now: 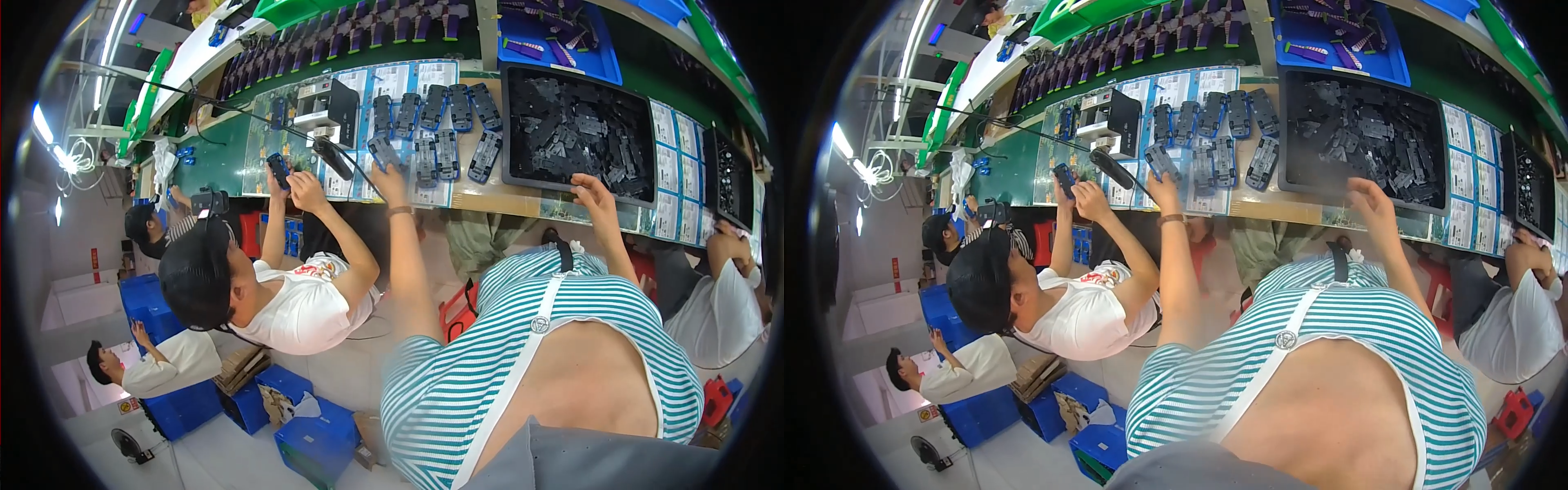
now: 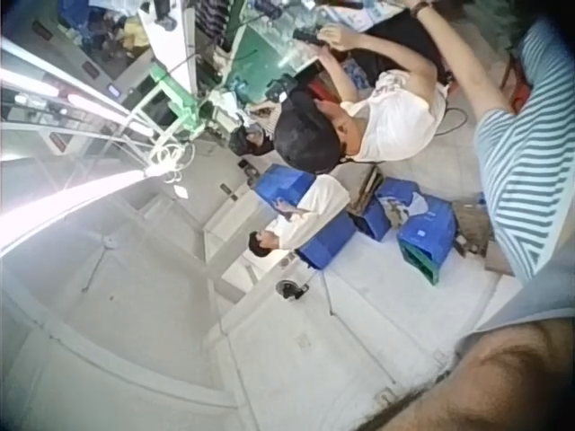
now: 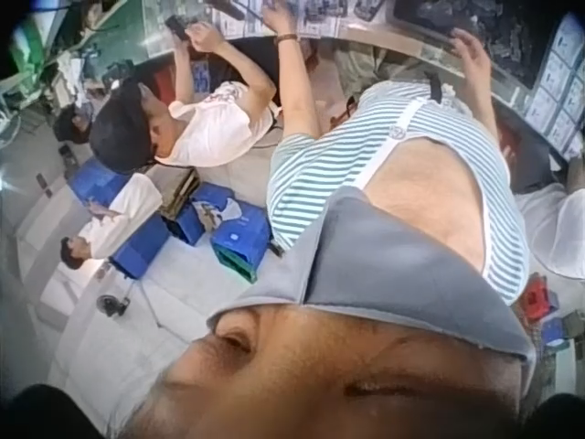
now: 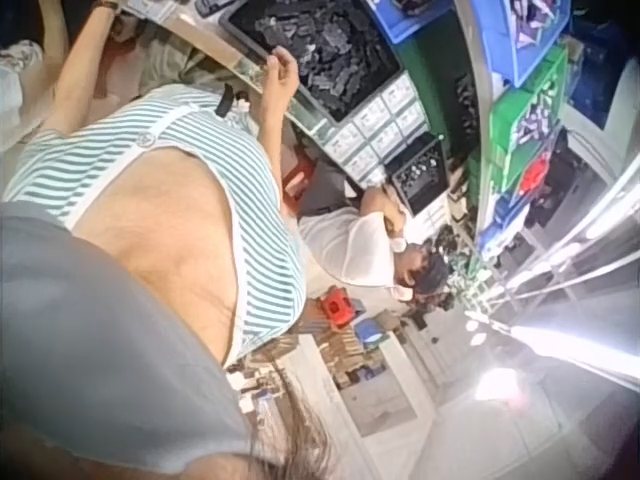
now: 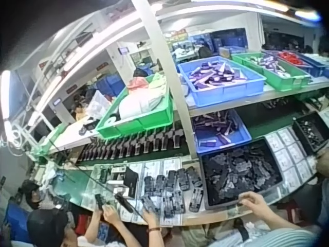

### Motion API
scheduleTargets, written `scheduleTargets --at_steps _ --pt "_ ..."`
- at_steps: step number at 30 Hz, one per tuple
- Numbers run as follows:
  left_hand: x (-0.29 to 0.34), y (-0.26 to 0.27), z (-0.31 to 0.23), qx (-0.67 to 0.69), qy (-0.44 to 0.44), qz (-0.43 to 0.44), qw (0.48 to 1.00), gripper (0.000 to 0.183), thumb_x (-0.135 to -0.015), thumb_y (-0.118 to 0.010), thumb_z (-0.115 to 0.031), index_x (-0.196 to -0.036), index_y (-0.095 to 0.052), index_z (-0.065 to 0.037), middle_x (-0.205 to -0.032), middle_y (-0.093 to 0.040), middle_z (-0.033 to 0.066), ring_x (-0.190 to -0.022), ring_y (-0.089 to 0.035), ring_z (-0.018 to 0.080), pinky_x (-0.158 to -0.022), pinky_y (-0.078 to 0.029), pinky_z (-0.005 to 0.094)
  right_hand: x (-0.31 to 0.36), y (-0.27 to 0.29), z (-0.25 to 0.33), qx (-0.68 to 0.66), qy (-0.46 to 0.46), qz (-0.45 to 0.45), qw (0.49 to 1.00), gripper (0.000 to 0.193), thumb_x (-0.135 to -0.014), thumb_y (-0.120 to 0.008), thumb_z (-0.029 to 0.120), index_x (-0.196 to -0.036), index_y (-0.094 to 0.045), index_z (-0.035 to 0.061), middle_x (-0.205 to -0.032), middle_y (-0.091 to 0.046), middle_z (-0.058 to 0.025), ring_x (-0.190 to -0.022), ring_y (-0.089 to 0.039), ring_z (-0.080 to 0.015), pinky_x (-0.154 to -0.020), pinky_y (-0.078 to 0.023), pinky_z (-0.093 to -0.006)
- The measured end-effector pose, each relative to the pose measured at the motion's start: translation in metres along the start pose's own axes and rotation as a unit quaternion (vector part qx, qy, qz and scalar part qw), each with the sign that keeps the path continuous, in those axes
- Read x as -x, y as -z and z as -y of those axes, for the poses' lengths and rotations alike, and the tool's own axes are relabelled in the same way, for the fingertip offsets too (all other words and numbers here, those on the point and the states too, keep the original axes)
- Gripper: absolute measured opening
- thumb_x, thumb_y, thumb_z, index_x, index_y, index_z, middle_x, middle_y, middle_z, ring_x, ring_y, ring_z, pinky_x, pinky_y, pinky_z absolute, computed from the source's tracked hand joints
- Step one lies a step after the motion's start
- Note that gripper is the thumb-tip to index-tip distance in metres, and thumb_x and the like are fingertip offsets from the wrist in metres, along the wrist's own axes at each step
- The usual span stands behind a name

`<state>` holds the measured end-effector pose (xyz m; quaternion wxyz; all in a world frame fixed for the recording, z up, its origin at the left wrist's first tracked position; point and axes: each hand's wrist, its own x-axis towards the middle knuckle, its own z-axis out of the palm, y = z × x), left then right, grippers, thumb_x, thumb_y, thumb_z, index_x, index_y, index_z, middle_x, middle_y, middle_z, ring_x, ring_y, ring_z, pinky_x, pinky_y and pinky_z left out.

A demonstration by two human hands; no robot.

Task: The person assembles toy cars by taking plastic base components from a tray and attaching them to the chassis by hand.

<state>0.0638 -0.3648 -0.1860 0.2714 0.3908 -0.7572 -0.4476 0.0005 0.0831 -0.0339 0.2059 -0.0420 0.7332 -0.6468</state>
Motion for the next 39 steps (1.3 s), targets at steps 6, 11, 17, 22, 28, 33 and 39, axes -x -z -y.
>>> scheduleTargets --at_steps 6,11,17,22,28,33,39 --pt "-0.035 0.012 0.096 0.048 0.118 0.039 0.991 0.03 -0.09 -0.055 -0.004 -0.119 -0.057 0.006 -0.104 -0.064 0.0195 -0.09 -0.063 0.0289 -0.08 -0.05 0.0368 -0.004 -0.011 0.0 0.025 0.009 -0.007 1.0 0.03 -0.095 -0.058 0.014 -0.121 -0.059 0.0008 -0.114 -0.064 -0.0053 -0.102 -0.061 -0.0131 -0.087 -0.047 -0.0271" --pt "-0.053 0.013 0.109 0.013 0.079 0.09 0.993 0.034 -0.09 -0.06 -0.01 -0.119 -0.056 0.009 -0.112 -0.062 0.022 -0.103 -0.06 0.031 -0.09 -0.046 0.0362 0.004 -0.007 -0.011 0.115 0.082 -0.024 0.99 0.027 -0.091 -0.059 0.01 -0.116 -0.062 0.0 -0.109 -0.066 -0.0097 -0.099 -0.063 -0.0181 -0.086 -0.048 -0.029" --pt "-0.028 -0.026 0.076 -0.147 -0.057 0.065 0.985 0.039 -0.086 -0.057 -0.016 -0.113 -0.059 0.012 -0.11 -0.061 0.0336 -0.103 -0.057 0.0485 -0.093 -0.044 0.0478 0.004 0.011 0.005 0.221 0.114 -0.019 0.969 0.025 -0.091 -0.062 0.015 -0.112 -0.061 0.0017 -0.106 -0.062 -0.012 -0.095 -0.064 -0.0221 -0.08 -0.051 -0.0335" --pt "0.012 -0.036 0.014 -0.292 -0.112 -0.202 0.928 0.036 -0.08 -0.059 -0.014 -0.112 -0.061 0.004 -0.093 -0.06 0.0257 -0.088 -0.054 0.0442 -0.084 -0.041 0.0513 -0.023 0.047 -0.017 0.324 0.276 -0.122 0.897 0.025 -0.086 -0.065 0.014 -0.109 -0.062 0.0042 -0.109 -0.059 -0.0137 -0.107 -0.057 -0.0312 -0.09 -0.047 -0.0383" --pt "0.117 -0.125 -0.11 -0.087 -0.289 0.028 0.953 0.04 -0.08 -0.062 -0.015 -0.115 -0.056 0.005 -0.116 -0.056 0.0257 -0.112 -0.05 0.0418 -0.1 -0.036 0.0495 -0.067 0.157 -0.085 0.469 0.201 -0.349 0.786 0.039 -0.087 -0.064 0.017 -0.123 -0.058 0.0048 -0.125 -0.056 -0.0203 -0.116 -0.052 -0.0384 -0.099 -0.04 -0.0451" --pt "0.163 -0.151 -0.135 -0.186 -0.238 0.085 0.949 0.06 -0.095 -0.055 -0.033 -0.14 -0.038 0.002 -0.135 -0.046 0.0232 -0.122 -0.046 0.0412 -0.101 -0.04 0.048 -0.103 0.202 -0.141 0.634 0.066 -0.44 0.632 0.05 -0.099 -0.048 0.043 -0.141 -0.046 0.0153 -0.132 -0.053 -0.0197 -0.121 -0.05 -0.0386 -0.099 -0.041 -0.049" --pt "0.158 -0.149 -0.14 -0.258 -0.269 0.081 0.924 0.061 -0.098 -0.049 -0.038 -0.144 -0.034 0.0 -0.143 -0.038 0.0234 -0.131 -0.038 0.0415 -0.107 -0.033 0.0507 -0.113 0.193 -0.143 0.571 0.101 -0.396 0.712 0.053 -0.1 -0.046 0.041 -0.143 -0.041 0.0092 -0.124 -0.055 -0.0208 -0.108 -0.058 -0.0397 -0.083 -0.05 -0.0462"
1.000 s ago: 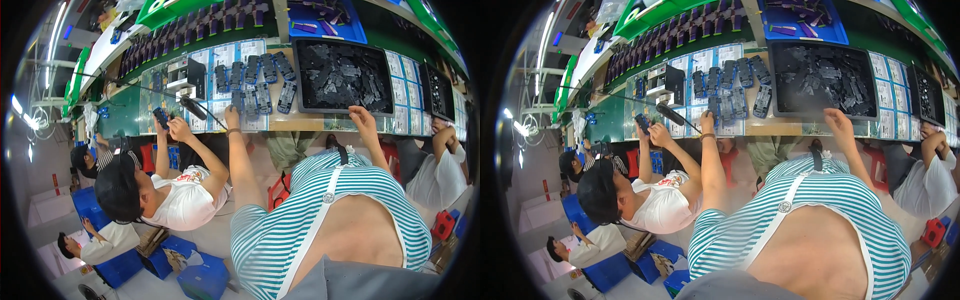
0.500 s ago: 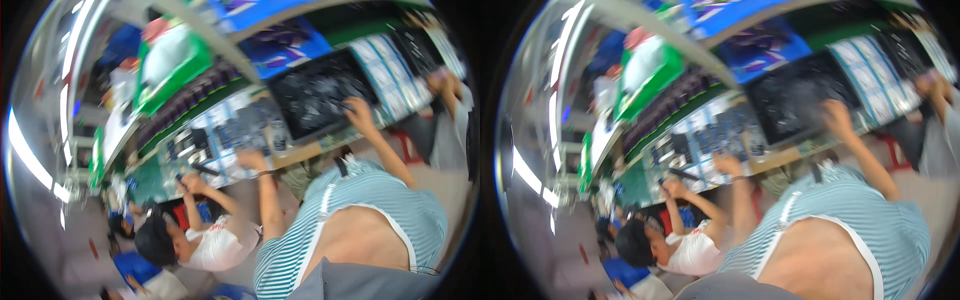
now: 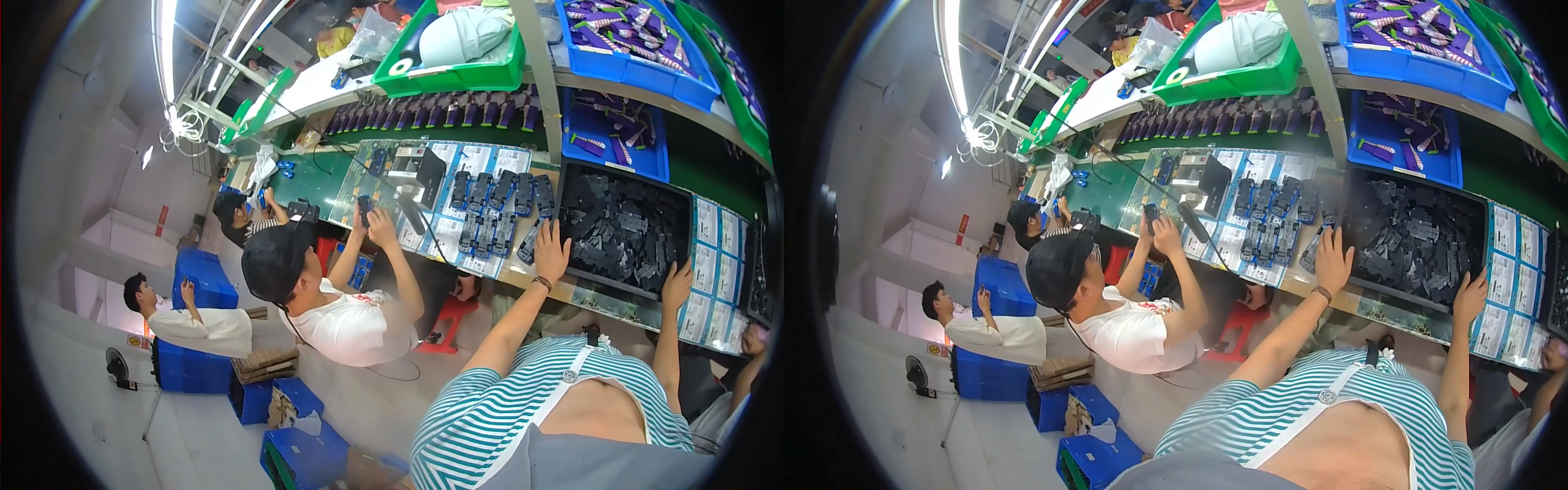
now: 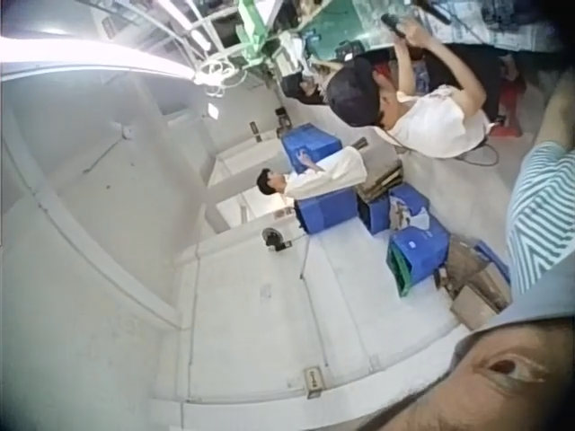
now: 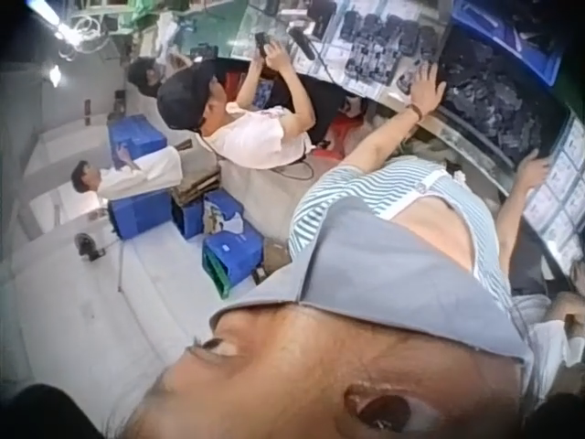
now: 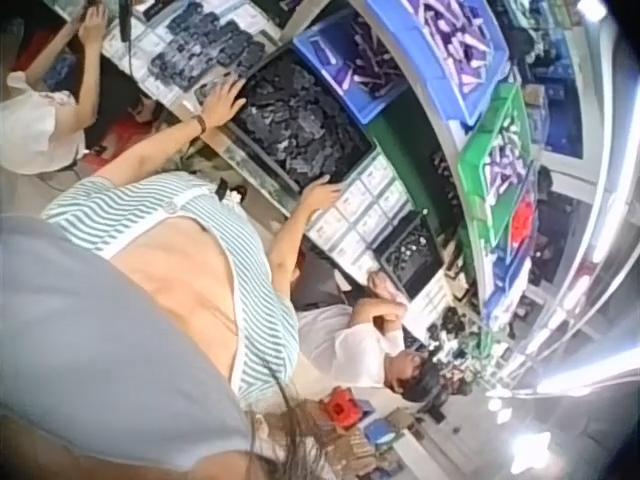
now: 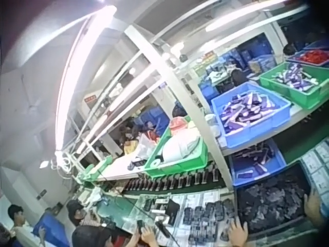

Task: The person assembles toy cars by taking plastic base components from a tray and attaching them to the chassis by hand.

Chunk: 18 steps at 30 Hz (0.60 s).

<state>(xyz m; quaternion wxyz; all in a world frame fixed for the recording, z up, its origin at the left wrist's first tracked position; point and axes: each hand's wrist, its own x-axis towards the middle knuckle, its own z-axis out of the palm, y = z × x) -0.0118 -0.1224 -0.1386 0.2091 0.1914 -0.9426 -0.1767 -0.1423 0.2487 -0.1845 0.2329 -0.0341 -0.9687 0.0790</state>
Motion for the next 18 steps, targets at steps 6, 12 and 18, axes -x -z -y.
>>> scheduleTargets --at_steps 6,12,18 --pt "-0.013 -0.016 -0.021 -0.008 -0.097 0.014 0.995 0.069 -0.095 -0.05 -0.045 -0.148 -0.032 -0.005 -0.154 -0.02 0.0271 -0.142 -0.018 0.0437 -0.115 -0.015 0.0555 -0.003 0.014 0.0 -0.029 -0.025 0.0 0.999 0.05 -0.101 -0.045 0.037 -0.142 -0.041 0.0086 -0.117 -0.056 -0.0204 -0.103 -0.057 -0.0395 -0.081 -0.049 -0.0469" --pt "-0.018 -0.045 -0.071 -0.053 -0.05 0.047 0.996 0.081 -0.093 -0.046 -0.058 -0.149 -0.029 -0.002 -0.155 -0.014 0.0303 -0.143 -0.014 0.0462 -0.11 -0.013 0.0651 0.0 0.026 0.005 -0.046 -0.046 0.023 0.998 0.055 -0.096 -0.054 0.031 -0.144 -0.038 0.0078 -0.118 -0.055 -0.0208 -0.102 -0.056 -0.0398 -0.084 -0.047 -0.0471" --pt "-0.015 -0.061 -0.105 -0.014 -0.075 0.051 0.996 0.085 -0.093 -0.05 -0.054 -0.146 -0.026 0.007 -0.155 -0.012 0.0303 -0.143 -0.014 0.0456 -0.111 -0.014 0.0628 0.0 0.032 0.009 -0.056 -0.061 0.033 0.996 0.058 -0.094 -0.056 0.029 -0.144 -0.037 0.0075 -0.123 -0.054 -0.0217 -0.106 -0.056 -0.0405 -0.086 -0.048 -0.0476"
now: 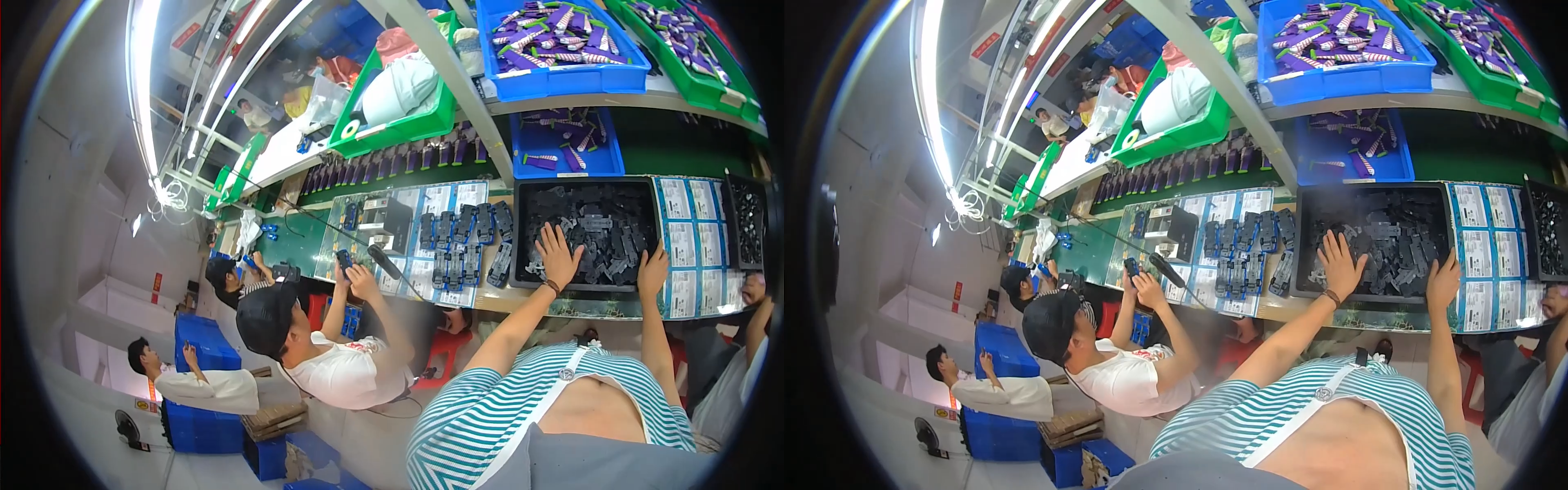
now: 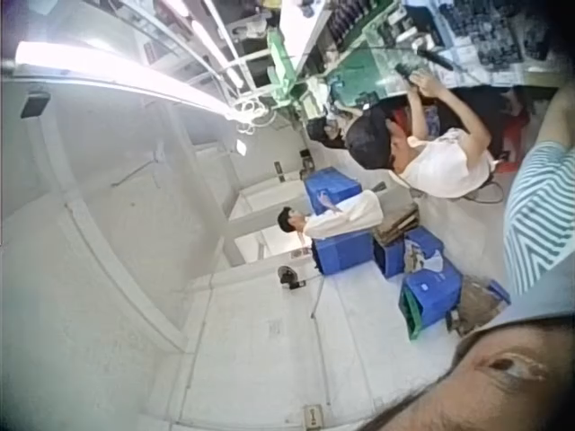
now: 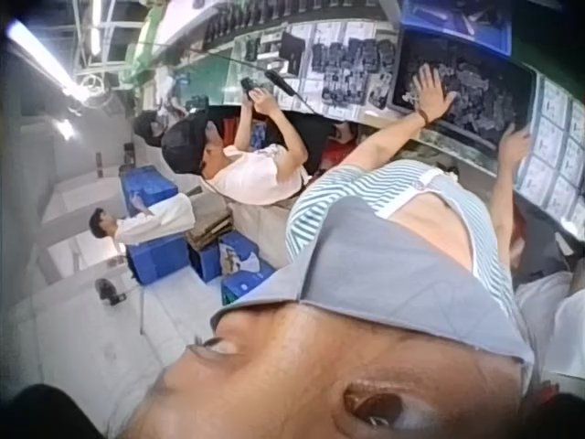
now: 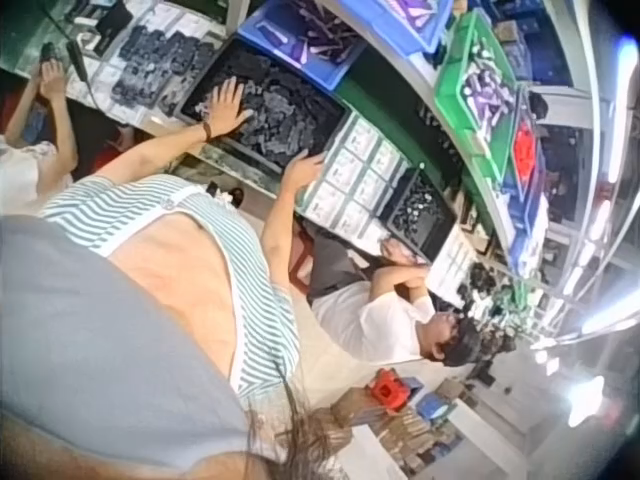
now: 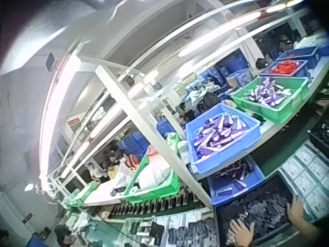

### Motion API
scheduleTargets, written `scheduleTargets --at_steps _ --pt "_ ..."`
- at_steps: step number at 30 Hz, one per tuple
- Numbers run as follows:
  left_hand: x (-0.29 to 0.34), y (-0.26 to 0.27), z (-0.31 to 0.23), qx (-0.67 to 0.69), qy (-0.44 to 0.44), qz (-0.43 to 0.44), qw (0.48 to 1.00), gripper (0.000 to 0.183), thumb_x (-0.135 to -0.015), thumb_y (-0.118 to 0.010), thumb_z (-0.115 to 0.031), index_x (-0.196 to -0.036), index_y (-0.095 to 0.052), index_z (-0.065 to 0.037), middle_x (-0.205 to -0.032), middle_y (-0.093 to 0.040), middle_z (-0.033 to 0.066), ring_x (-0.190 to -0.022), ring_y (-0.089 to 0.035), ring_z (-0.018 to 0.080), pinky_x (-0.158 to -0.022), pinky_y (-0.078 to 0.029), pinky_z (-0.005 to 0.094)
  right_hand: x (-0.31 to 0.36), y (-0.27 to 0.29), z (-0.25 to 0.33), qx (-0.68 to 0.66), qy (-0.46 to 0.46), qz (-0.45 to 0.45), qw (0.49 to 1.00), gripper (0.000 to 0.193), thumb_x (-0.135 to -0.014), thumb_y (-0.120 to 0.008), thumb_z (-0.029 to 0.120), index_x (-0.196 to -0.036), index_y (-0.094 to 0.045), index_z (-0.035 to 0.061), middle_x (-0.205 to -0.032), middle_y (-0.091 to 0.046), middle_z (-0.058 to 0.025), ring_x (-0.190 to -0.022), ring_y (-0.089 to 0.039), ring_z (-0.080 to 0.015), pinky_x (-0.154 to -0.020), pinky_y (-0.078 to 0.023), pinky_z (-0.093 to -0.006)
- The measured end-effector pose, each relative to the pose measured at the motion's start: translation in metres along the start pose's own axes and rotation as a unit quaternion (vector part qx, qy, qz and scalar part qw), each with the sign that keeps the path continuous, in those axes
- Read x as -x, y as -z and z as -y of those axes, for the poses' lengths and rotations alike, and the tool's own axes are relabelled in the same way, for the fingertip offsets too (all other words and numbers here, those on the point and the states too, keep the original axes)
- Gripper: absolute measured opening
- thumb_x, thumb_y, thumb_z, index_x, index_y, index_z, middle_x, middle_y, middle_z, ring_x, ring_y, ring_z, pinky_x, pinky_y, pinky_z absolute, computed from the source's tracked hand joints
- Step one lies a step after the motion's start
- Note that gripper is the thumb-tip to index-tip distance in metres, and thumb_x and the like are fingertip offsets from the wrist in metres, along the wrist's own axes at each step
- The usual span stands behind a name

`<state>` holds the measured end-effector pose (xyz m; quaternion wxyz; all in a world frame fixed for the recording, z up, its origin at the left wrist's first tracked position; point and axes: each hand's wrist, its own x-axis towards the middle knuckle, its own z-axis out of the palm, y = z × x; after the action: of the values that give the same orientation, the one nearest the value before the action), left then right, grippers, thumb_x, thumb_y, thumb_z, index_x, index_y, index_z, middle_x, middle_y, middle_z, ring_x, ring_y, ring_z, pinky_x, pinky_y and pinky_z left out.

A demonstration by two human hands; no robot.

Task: The person assembles toy cars by taking plastic base components from a tray and attaching them to the chassis by hand.

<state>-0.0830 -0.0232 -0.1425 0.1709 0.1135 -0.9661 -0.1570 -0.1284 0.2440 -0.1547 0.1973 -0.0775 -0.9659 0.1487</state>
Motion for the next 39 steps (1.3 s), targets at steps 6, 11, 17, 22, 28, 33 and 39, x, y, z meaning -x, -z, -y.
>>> scheduleTargets --at_steps 6,11,17,22,28,33,39 --pt "-0.001 0.012 0.003 -0.004 -0.028 0.011 1.0 0.079 -0.094 -0.049 -0.052 -0.146 -0.029 0.004 -0.154 -0.016 0.0305 -0.142 -0.018 0.0457 -0.11 -0.017 0.0625 -0.002 0.002 0.003 -0.017 0.0 -0.004 1.0 0.058 -0.094 -0.056 0.028 -0.144 -0.037 0.0067 -0.123 -0.054 -0.0227 -0.107 -0.055 -0.0408 -0.087 -0.047 -0.0471" --pt "-0.007 0.037 0.031 0.026 -0.068 -0.036 0.997 0.052 -0.093 -0.054 -0.038 -0.132 -0.05 -0.003 -0.145 -0.04 0.0185 -0.136 -0.033 0.0384 -0.109 -0.023 0.0589 -0.002 0.002 0.0 -0.017 0.002 -0.015 1.0 0.057 -0.095 -0.056 0.027 -0.145 -0.036 0.0068 -0.123 -0.054 -0.0233 -0.107 -0.055 -0.0413 -0.087 -0.047 -0.0468" --pt "0.013 0.041 0.084 0.074 0.002 -0.089 0.993 0.049 -0.096 -0.051 -0.035 -0.131 -0.05 -0.001 -0.141 -0.043 0.0179 -0.135 -0.032 0.0405 -0.112 -0.022 0.0549 -0.001 0.011 0.013 -0.034 -0.003 0.001 0.999 0.058 -0.092 -0.06 0.025 -0.143 -0.038 0.0063 -0.122 -0.054 -0.0221 -0.107 -0.056 -0.04 -0.087 -0.047 -0.046" --pt "0.015 0.037 0.075 -0.008 -0.014 -0.061 0.998 0.047 -0.096 -0.052 -0.035 -0.128 -0.053 0.0 -0.135 -0.049 0.0182 -0.136 -0.032 0.0403 -0.11 -0.025 0.0555 0.001 0.003 -0.001 -0.015 -0.005 0.0 1.0 0.058 -0.093 -0.059 0.026 -0.144 -0.038 0.0072 -0.122 -0.054 -0.0213 -0.106 -0.056 -0.0399 -0.087 -0.047 -0.0462" --pt "0.014 0.037 0.08 0.013 -0.008 -0.083 0.996 0.041 -0.096 -0.053 -0.03 -0.12 -0.057 0.002 -0.121 -0.059 0.0173 -0.135 -0.035 0.0379 -0.108 -0.029 0.0519 -0.002 -0.004 -0.002 0.002 0.006 -0.006 1.0 0.058 -0.093 -0.058 0.028 -0.144 -0.038 0.0084 -0.122 -0.055 -0.0201 -0.104 -0.057 -0.0388 -0.085 -0.048 -0.0457" --pt "0.014 0.038 0.081 0.02 -0.003 -0.078 0.997 0.037 -0.094 -0.054 -0.025 -0.119 -0.058 0.001 -0.117 -0.06 0.0174 -0.135 -0.035 0.0376 -0.108 -0.03 0.0507 0.001 -0.006 -0.003 0.001 0.022 -0.018 1.0 0.056 -0.094 -0.058 0.028 -0.143 -0.039 0.008 -0.119 -0.056 -0.0197 -0.101 -0.057 -0.0386 -0.084 -0.048 -0.0455" --pt "0.017 0.039 0.083 0.016 0.008 -0.068 0.998 0.04 -0.087 -0.061 -0.019 -0.121 -0.056 0.001 -0.121 -0.058 0.0164 -0.136 -0.035 0.0361 -0.108 -0.031 0.0498 0.001 -0.006 -0.004 -0.011 0.031 -0.018 0.999 0.054 -0.095 -0.056 0.028 -0.143 -0.04 0.007 -0.113 -0.056 -0.021 -0.099 -0.056 -0.0396 -0.083 -0.048 -0.045"
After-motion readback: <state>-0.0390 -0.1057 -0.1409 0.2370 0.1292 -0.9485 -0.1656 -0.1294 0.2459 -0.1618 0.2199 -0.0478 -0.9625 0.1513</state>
